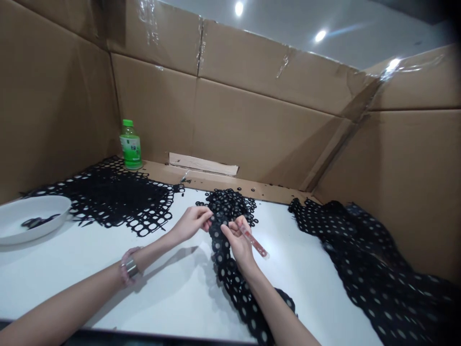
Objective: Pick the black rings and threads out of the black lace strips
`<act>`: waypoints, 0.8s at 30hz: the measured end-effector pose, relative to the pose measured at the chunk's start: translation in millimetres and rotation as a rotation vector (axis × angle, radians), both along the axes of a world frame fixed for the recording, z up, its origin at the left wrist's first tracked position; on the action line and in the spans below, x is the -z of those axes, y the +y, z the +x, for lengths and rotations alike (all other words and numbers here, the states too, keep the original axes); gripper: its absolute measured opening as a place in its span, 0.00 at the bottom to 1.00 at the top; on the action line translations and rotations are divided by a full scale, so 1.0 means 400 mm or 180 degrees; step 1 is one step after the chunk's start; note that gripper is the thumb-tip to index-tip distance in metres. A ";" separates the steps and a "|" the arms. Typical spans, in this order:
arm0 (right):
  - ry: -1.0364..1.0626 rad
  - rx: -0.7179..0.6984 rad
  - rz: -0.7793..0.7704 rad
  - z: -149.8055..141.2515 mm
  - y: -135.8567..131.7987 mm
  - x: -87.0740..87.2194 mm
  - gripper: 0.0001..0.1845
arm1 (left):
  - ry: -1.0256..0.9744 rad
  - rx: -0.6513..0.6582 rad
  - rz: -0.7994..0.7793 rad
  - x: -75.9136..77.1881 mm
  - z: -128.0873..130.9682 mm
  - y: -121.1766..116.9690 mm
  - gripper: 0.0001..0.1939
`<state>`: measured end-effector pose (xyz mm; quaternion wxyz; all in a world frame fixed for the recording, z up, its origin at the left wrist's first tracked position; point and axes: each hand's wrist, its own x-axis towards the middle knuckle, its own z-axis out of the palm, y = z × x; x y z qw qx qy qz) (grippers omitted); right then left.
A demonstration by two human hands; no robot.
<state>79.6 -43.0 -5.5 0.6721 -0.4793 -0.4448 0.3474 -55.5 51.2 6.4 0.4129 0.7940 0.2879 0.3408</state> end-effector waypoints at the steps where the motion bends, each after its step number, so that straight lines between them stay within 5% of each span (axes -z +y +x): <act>1: 0.0013 0.0021 0.0002 0.001 0.001 0.002 0.23 | -0.0060 -0.0122 -0.0040 -0.001 -0.001 0.022 0.18; 5: 0.0081 0.0205 0.0075 0.004 0.002 0.002 0.22 | -0.0150 -0.0697 0.0334 -0.029 0.002 0.126 0.18; 9: 0.0117 0.0406 0.0024 0.007 0.003 -0.006 0.22 | 0.0016 -0.0682 0.0868 -0.055 0.064 0.185 0.13; 13: -0.0044 0.0649 -0.0017 0.020 0.006 -0.011 0.21 | 0.0252 -0.0441 0.1223 -0.048 0.155 0.183 0.09; 17: -0.0182 0.1071 0.0214 0.047 0.015 -0.015 0.21 | 0.0282 -0.0480 0.1331 -0.059 0.179 0.140 0.15; 21: -0.0300 0.1289 0.0376 0.064 0.015 -0.025 0.21 | 0.0743 0.0662 0.0577 -0.098 0.145 0.078 0.24; 24: -0.0323 0.1285 0.0403 0.066 0.011 -0.032 0.20 | 0.0878 0.1398 0.0062 -0.119 0.128 0.048 0.20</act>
